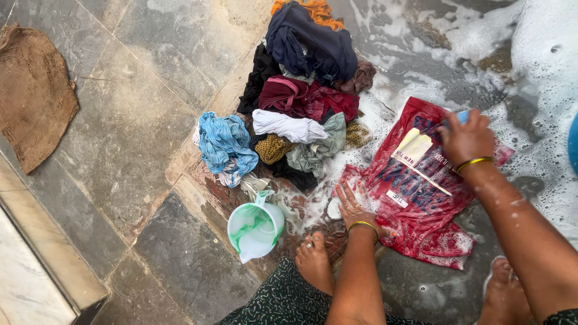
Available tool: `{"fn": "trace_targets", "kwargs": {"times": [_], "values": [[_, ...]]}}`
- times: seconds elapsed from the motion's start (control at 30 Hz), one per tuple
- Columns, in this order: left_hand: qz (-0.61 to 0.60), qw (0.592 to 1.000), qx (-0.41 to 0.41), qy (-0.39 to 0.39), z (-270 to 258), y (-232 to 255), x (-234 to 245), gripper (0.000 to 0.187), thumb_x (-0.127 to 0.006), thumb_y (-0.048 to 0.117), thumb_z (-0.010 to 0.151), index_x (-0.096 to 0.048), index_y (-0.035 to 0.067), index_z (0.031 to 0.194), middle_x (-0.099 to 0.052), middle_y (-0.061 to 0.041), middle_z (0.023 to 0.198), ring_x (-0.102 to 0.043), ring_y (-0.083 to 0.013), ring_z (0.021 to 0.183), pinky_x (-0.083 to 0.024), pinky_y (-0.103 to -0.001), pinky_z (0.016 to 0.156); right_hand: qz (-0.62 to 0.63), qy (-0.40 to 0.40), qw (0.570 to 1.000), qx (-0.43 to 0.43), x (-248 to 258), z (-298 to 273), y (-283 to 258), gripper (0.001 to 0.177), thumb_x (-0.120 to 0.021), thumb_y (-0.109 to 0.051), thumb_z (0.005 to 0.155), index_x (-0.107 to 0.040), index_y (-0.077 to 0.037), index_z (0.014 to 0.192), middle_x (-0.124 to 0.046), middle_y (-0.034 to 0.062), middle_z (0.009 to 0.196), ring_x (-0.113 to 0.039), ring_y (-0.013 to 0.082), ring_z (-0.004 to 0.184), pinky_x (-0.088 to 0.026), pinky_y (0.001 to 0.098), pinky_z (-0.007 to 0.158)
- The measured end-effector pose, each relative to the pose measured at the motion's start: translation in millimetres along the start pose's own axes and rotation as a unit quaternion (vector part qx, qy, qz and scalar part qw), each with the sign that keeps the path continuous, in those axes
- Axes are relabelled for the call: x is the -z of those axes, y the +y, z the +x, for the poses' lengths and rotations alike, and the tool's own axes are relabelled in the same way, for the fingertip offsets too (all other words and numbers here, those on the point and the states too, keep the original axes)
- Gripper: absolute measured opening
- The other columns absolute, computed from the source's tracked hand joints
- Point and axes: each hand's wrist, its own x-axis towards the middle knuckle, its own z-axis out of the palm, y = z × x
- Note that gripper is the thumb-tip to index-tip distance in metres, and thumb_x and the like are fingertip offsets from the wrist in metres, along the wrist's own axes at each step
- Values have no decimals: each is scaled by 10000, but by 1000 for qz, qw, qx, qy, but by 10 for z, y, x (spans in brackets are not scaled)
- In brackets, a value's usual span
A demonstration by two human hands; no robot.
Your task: The person washes laundry by hand on the floor, scrubbing a red shirt with a blue bar of soap, wringing out a white tank top, and spreading it flat to scrub it with soap.
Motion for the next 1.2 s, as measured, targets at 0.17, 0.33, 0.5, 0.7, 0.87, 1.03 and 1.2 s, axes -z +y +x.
{"fn": "trace_targets", "kwargs": {"times": [0.17, 0.33, 0.5, 0.7, 0.87, 1.03, 1.2], "values": [[70, 997, 2, -29, 115, 21, -17, 1514, -821, 784, 612, 65, 67, 1608, 338, -395, 1613, 324, -569, 1500, -56, -637, 1242, 48, -20, 953, 298, -337, -694, -1424, 412, -636, -253, 877, -699, -349, 1272, -601, 258, 1324, -633, 297, 1055, -587, 421, 748], [-35, 999, -4, 15, 137, -13, -167, 1632, -919, 693, 546, 126, 94, 1648, 353, -350, 1601, 312, -519, 1487, -92, -618, 1213, -26, -33, 989, 141, -53, 175, -830, 360, -622, -466, 964, -699, -293, 1271, -611, 155, 1258, -591, 285, 1006, -550, 425, 765], [-39, 999, -1, 7, 107, -15, -138, 1669, -924, 710, 513, 130, 82, 1645, 345, -338, 1617, 306, -517, 1493, -85, -615, 1218, -18, -66, 996, 55, 111, 695, -496, 349, -640, -472, 1003, -711, -290, 1292, -609, 182, 1198, -580, 338, 1057, -546, 438, 742], [29, 1000, 1, -4, 142, 14, -11, 1636, -869, 765, 552, 150, 78, 1632, 330, -335, 1608, 310, -531, 1490, -49, -611, 1230, 104, -54, 899, 423, -69, -264, -1379, 407, -634, -274, 848, -695, -268, 1250, -598, 196, 1271, -616, 266, 1011, -553, 409, 717], [4, 1000, -8, 5, 79, -25, -122, 1624, -838, 786, 587, 171, 61, 1633, 352, -377, 1591, 316, -524, 1486, -71, -595, 1224, -28, -94, 988, 118, 143, 756, -933, 332, -574, -498, 979, -677, -294, 1220, -581, 131, 1179, -579, 310, 1057, -542, 444, 771], [1, 1000, -1, -13, 56, -16, -69, 1631, -866, 752, 572, 174, 101, 1646, 366, -354, 1592, 326, -511, 1481, -104, -605, 1215, 4, -116, 987, 114, 55, 570, -1027, 268, -580, -455, 995, -681, -289, 1180, -573, 194, 1283, -585, 318, 1108, -580, 426, 792], [19, 1000, 1, -18, 140, 4, -45, 1570, -881, 718, 586, 119, 135, 1646, 344, -374, 1596, 320, -549, 1478, -91, -615, 1225, 67, -187, 967, 163, -110, -487, -1382, 283, -554, -421, 1006, -669, -358, 1257, -502, 254, 1435, -609, 288, 1029, -603, 425, 804]]}}
